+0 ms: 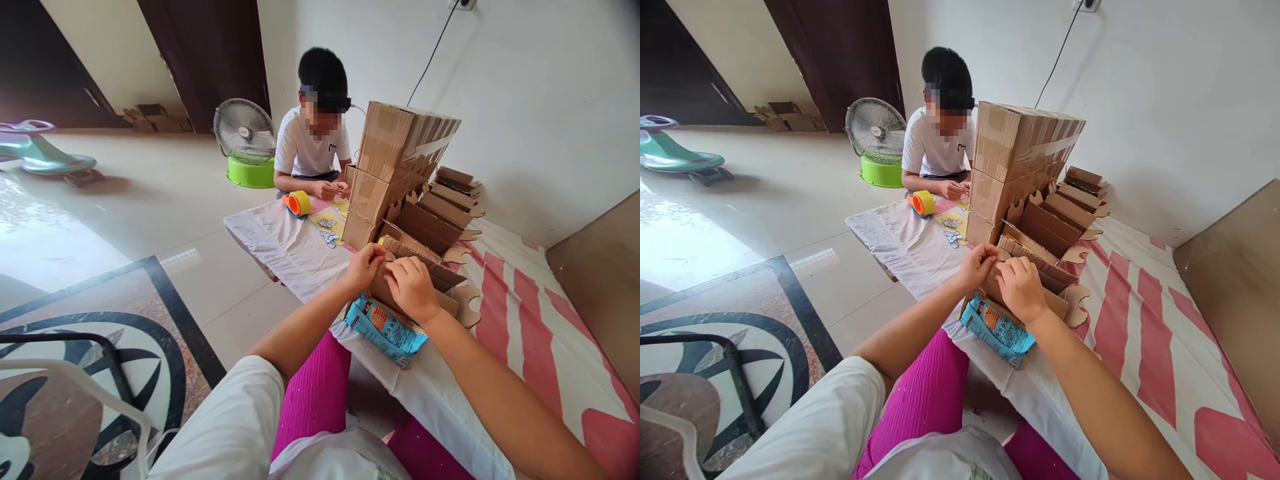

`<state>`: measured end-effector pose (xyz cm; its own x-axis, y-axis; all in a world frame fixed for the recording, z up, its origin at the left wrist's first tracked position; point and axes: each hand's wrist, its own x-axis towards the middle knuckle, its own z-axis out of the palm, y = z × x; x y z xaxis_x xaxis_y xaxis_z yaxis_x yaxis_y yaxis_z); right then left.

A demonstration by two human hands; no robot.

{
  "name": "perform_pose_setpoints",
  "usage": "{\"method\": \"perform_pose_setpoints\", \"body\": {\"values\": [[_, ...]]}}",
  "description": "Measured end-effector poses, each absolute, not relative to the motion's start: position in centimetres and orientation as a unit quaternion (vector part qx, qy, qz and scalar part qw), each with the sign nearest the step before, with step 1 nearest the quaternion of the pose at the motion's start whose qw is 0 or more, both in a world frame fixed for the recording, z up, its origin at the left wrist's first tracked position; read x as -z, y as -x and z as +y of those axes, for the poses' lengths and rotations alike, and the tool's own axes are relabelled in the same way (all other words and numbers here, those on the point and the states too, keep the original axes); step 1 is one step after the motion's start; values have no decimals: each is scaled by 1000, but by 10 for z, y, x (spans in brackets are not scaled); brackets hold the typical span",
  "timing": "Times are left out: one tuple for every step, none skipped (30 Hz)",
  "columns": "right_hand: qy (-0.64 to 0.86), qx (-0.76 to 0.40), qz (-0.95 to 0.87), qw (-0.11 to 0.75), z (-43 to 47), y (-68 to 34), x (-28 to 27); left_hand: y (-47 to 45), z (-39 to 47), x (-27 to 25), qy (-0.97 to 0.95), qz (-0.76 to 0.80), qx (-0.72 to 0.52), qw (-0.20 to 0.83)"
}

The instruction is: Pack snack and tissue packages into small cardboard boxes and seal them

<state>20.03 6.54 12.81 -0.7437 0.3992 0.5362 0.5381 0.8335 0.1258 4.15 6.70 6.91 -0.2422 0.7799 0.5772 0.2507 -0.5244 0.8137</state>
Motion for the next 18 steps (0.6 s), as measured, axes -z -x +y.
{"method": "perform_pose_setpoints", "body": {"values": [[255, 144, -924, 247, 65, -199, -128, -41, 67, -69, -583, 445, -649, 202], [255, 149, -924, 244, 65, -198, -127, -41, 67, -69, -585, 447, -647, 201], [252, 151, -925, 242, 64, -198, -127, -41, 67, -69, -586, 449, -644, 199], [247, 152, -926, 241, 64, -200, -127, -41, 67, -69, -587, 452, -642, 198], [240, 150, -928, 241, 63, -202, -127, -41, 67, -68, -588, 454, -640, 196], [234, 147, -930, 241, 62, -204, -127, -42, 67, -69, -588, 457, -638, 195], [228, 143, -932, 242, 61, -207, -128, -42, 67, -69, -589, 460, -636, 193], [224, 139, -934, 242, 60, -211, -128, -42, 67, -69, -590, 462, -634, 191], [220, 134, -935, 242, 60, -215, -129, -42, 67, -69, -590, 465, -632, 189], [217, 130, -937, 241, 59, -218, -129, -42, 66, -69, -591, 467, -631, 187], [215, 127, -938, 240, 59, -222, -130, -42, 66, -70, -592, 469, -629, 185], [212, 126, -940, 238, 58, -226, -130, -42, 66, -70, -593, 470, -627, 184], [210, 125, -941, 236, 58, -229, -130, -43, 65, -70, -595, 471, -624, 183], [210, 124, -941, 235, 59, -232, -130, -43, 65, -70, -598, 472, -622, 182], [211, 122, -941, 233, 59, -234, -129, -44, 64, -71, -600, 472, -620, 182], [213, 117, -942, 232, 59, -236, -129, -45, 64, -71, -602, 472, -617, 181], [215, 111, -942, 231, 59, -238, -128, -46, 64, -72, -604, 473, -615, 181], [216, 103, -943, 231, 59, -239, -128, -47, 63, -72, -606, 473, -614, 181]]}}
